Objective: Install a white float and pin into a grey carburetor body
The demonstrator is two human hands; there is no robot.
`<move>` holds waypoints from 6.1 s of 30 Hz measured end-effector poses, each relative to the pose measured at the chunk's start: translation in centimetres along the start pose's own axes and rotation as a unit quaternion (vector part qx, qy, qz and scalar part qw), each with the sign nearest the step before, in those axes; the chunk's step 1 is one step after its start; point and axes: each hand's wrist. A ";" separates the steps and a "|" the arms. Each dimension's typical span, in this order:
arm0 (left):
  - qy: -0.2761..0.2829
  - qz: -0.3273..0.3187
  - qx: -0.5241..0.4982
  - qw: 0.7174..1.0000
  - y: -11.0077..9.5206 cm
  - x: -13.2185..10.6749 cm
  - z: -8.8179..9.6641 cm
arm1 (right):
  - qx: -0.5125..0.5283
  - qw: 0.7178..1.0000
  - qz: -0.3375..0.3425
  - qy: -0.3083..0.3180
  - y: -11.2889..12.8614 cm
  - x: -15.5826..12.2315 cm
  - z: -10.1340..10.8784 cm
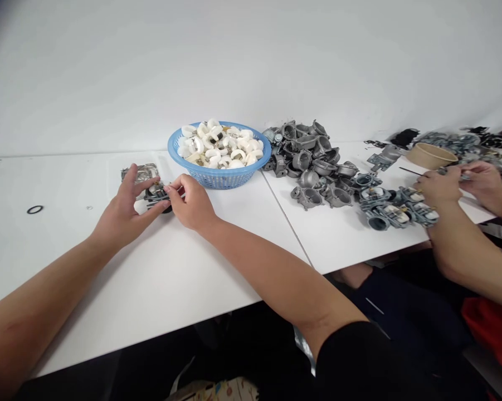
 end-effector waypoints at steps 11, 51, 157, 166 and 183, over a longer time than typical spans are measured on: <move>-0.020 -0.035 -0.095 0.995 -0.2 -0.1 0.1 | 0.058 0.998 -0.012 0.023 0.3 0.0 0.5; -0.071 -0.054 -0.166 0.982 0.2 0.8 -0.8 | -0.099 0.992 0.022 0.078 -0.7 0.9 2.4; 0.042 -0.085 -0.168 0.981 2.0 0.9 0.2 | -0.084 0.993 0.054 0.063 -0.5 0.2 1.7; 0.024 -0.087 -0.219 0.972 1.4 0.7 0.6 | -0.056 0.996 0.023 0.059 -0.6 0.3 1.7; 0.049 -0.059 -0.338 0.938 1.8 1.0 0.7 | -0.054 0.996 0.039 0.057 -0.2 0.4 2.0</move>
Point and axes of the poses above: each hand's wrist, its own x-axis towards the middle knuckle, its own z-axis out of the back of the hand, y = z × x, and after that the axes turned 14 degrees about y, right-handed
